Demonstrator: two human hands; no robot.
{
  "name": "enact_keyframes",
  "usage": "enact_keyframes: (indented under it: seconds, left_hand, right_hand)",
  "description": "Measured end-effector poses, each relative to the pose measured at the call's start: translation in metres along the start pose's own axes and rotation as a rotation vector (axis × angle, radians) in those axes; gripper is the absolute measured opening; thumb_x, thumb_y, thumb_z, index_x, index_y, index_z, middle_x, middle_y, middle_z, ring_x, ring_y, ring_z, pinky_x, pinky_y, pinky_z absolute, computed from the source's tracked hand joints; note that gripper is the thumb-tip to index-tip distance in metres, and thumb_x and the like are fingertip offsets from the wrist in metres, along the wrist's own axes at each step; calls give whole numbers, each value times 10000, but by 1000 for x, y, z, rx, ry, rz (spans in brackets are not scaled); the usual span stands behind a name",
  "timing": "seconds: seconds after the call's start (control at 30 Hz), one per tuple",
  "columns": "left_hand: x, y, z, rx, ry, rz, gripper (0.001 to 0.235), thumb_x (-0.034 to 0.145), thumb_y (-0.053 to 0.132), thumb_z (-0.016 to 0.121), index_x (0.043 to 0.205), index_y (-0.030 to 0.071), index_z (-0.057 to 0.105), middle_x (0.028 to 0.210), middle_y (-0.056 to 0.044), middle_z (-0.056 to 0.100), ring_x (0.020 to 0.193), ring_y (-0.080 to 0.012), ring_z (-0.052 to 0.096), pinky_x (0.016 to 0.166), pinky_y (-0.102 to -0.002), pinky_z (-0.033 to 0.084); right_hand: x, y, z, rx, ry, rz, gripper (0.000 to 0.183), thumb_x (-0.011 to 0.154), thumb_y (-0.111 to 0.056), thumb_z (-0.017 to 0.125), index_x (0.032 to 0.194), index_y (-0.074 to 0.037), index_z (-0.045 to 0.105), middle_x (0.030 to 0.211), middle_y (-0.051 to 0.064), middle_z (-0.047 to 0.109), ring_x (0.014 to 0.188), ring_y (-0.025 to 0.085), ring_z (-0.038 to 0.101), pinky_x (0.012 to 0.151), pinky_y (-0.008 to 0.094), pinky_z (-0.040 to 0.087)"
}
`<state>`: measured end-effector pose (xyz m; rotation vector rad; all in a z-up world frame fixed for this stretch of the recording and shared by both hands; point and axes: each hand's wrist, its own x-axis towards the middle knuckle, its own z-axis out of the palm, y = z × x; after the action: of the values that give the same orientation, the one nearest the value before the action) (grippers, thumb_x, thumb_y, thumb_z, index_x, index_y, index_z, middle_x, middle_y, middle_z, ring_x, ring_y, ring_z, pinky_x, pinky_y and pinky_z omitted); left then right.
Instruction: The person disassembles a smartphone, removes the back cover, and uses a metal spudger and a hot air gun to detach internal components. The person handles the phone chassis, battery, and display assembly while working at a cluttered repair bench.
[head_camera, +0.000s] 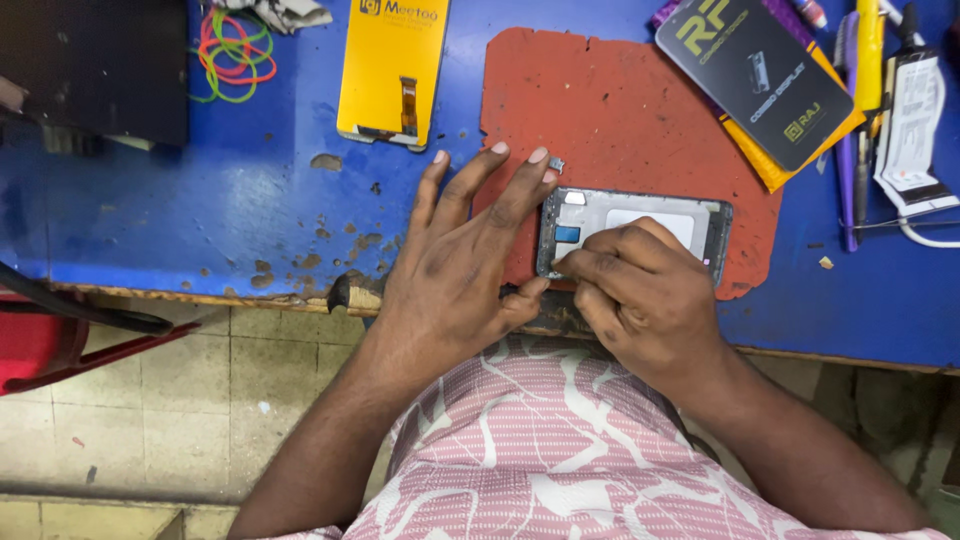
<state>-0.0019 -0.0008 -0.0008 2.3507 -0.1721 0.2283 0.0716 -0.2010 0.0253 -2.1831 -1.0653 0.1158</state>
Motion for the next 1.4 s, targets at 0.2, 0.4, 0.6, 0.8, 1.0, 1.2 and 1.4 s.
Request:
enact_keyframes:
  seconds: [0.2, 0.4, 0.6, 0.8, 1.0, 1.2, 1.4]
  left_hand:
    - [0, -1, 2, 7, -11, -5, 1076, 780, 239, 872, 1613, 95, 206, 1528, -32, 558, 1544, -305, 325, 1307, -610, 105]
    - [2, 0, 1, 1, -8, -6, 1085, 771, 234, 874, 1614, 105, 203, 1512, -18, 569, 1549, -305, 327, 1305, -608, 104]
    - [2, 1, -1, 12, 7, 15, 1065, 769, 209, 864, 1607, 101, 216, 1542, -46, 560, 1546, -311, 325, 1301, -607, 108]
    - [0, -1, 1, 9, -17, 4, 1076, 777, 235, 864, 1613, 74, 206, 1520, -46, 565, 1548, -313, 324, 1301, -620, 112]
    - [2, 0, -1, 22, 8, 30, 1044, 762, 233, 862, 1592, 99, 243, 1584, -89, 532, 1545, -315, 320, 1299, -610, 123]
    - [0, -2, 2, 40, -46, -1, 1080, 772, 258, 870, 1609, 74, 214, 1542, -39, 511, 1553, -316, 308, 1298, -627, 113]
    - [2, -1, 0, 41, -50, 14, 1079, 770, 256, 864, 1608, 81, 207, 1597, -61, 471, 1560, -309, 284, 1291, -620, 111]
  right_hand:
    - [-1, 0, 0, -6, -12, -4, 211, 807, 59, 715, 1004, -11, 746, 966, 89, 694, 889, 230, 661, 761, 355, 552]
    - [1, -1, -1, 19, -1, 21, 207, 818, 65, 705, 1005, -13, 745, 976, 86, 696, 891, 216, 665, 765, 348, 555]
    - [3, -1, -4, 37, -42, -21, 244, 768, 57, 723, 997, -24, 753, 968, 85, 690, 882, 225, 659, 760, 354, 552]
    - [0, -2, 3, -11, -19, -66, 249, 780, 60, 746, 1019, -7, 746, 967, 100, 682, 868, 239, 654, 741, 352, 551]
    - [4, 3, -2, 41, -33, -71, 245, 778, 63, 738, 1011, -15, 739, 971, 91, 682, 872, 230, 659, 755, 357, 559]
    - [1, -2, 2, 6, -39, -74, 235, 791, 50, 747, 1021, 3, 727, 980, 101, 676, 866, 242, 652, 742, 362, 549]
    - [6, 2, -8, 15, -125, -91, 249, 774, 48, 744, 1012, -23, 734, 963, 89, 662, 870, 248, 649, 757, 369, 550]
